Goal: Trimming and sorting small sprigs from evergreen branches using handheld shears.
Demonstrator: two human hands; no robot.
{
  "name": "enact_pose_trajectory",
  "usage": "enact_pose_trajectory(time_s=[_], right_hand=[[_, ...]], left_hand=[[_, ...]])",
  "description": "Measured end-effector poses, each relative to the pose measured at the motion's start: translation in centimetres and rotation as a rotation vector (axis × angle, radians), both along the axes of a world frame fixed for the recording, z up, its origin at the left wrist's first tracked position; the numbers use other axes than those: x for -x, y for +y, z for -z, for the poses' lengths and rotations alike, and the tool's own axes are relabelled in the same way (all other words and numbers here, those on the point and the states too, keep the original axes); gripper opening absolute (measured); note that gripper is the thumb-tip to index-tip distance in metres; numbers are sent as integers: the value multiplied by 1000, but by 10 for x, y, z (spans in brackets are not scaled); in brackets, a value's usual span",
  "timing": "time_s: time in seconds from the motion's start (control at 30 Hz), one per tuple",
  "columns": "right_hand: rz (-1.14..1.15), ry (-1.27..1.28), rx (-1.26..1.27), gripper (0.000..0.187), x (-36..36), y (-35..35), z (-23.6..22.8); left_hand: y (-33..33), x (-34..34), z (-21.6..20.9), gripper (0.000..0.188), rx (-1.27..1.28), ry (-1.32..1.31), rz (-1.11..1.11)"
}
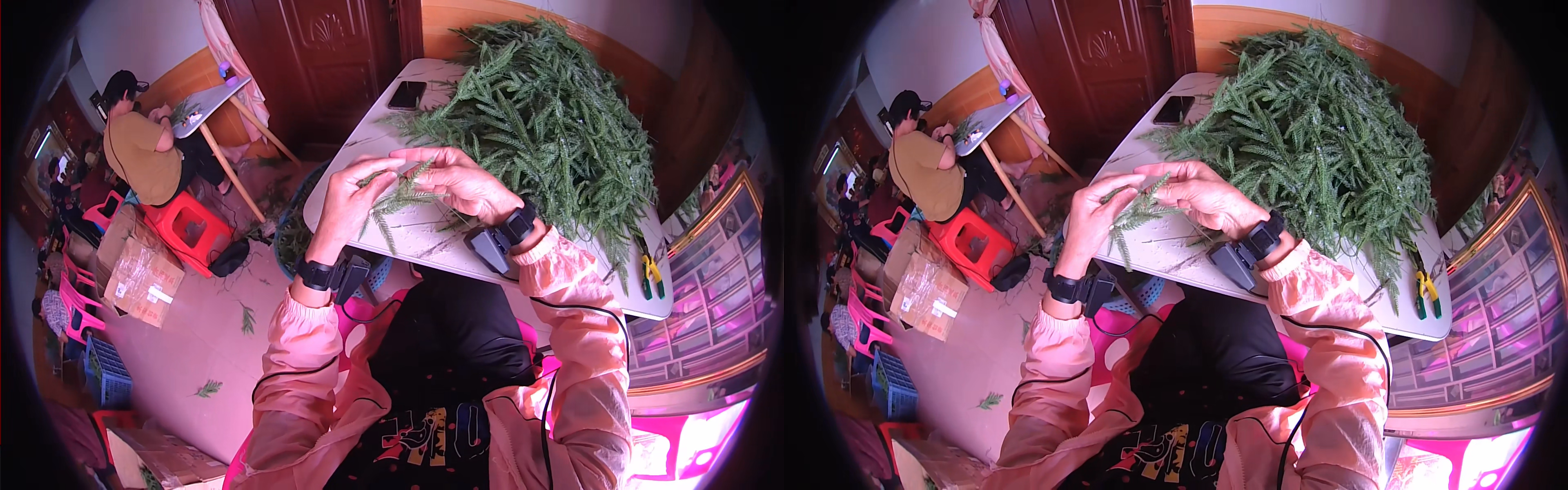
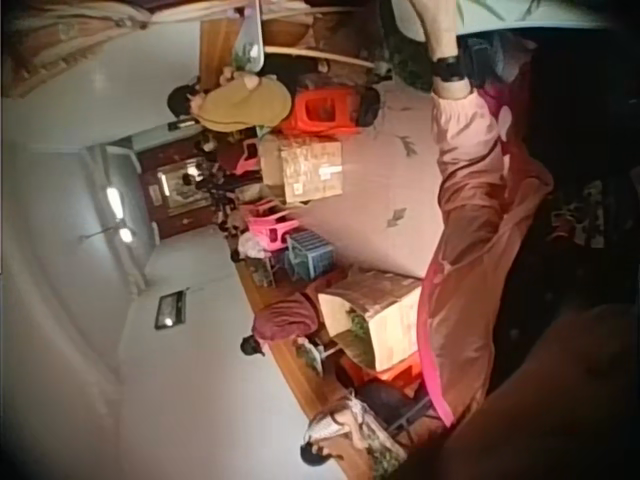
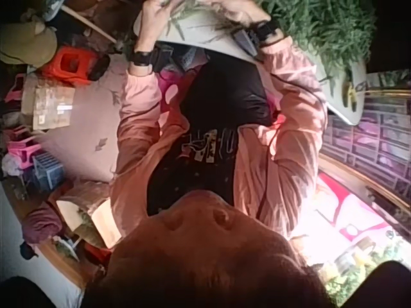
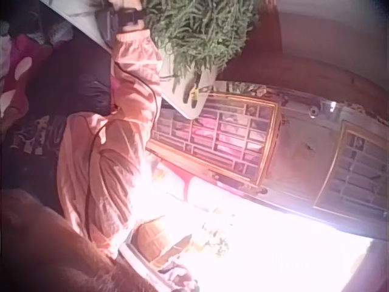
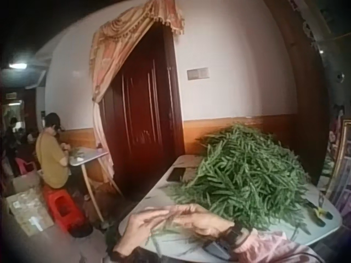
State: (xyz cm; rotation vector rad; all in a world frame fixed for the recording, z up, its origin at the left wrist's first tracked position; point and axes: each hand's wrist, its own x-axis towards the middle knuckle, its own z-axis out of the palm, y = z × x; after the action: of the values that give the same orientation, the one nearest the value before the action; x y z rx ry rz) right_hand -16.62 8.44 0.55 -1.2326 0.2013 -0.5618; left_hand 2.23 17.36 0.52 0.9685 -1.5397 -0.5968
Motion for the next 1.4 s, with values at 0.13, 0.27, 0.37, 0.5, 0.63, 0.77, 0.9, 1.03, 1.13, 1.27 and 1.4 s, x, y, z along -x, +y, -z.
enact_pose_trajectory(time_s=[0.13, 0.27, 0.37, 0.5, 0.63, 0.77, 0.9, 1.03, 1.13, 1.27, 1.4], right_hand=[[-10, 12, -93, 47, -4, 10, -7], [-27, 60, 0, 46, -3, 3, 2], [-25, 56, 62, 43, -7, -2, 9], [27, 118, 65, 34, -5, -5, 10], [20, 303, 4, 23, -1, -1, 1], [-47, 289, -38, 16, 0, 6, -4], [-39, 231, 109, 12, 1, 10, -8], [-55, 246, 513, 12, -3, 12, -11], [-4, 314, 822, 16, -6, 14, -12], [286, 491, 1285, 18, -7, 29, -17], [377, 500, 1038, 15, -10, 23, -8]], left_hand=[[6, -9, -9, 17, 283, -328, -25], [11, -12, -19, 22, 343, -532, 10], [14, -11, -20, 24, 352, -577, 35], [15, -11, -20, 26, 412, -620, -11], [17, -16, -21, 24, 393, -610, -16], [17, -19, -18, 21, 405, -633, -34], [16, -17, -15, 13, 240, -475, -43], [17, -12, -14, 4, -324, 26, 92], [7, -13, -2, 6, -458, 182, 85], [0, -14, 7, 8, -479, 135, 26], [-3, -12, 7, 9, -376, 180, 55]])
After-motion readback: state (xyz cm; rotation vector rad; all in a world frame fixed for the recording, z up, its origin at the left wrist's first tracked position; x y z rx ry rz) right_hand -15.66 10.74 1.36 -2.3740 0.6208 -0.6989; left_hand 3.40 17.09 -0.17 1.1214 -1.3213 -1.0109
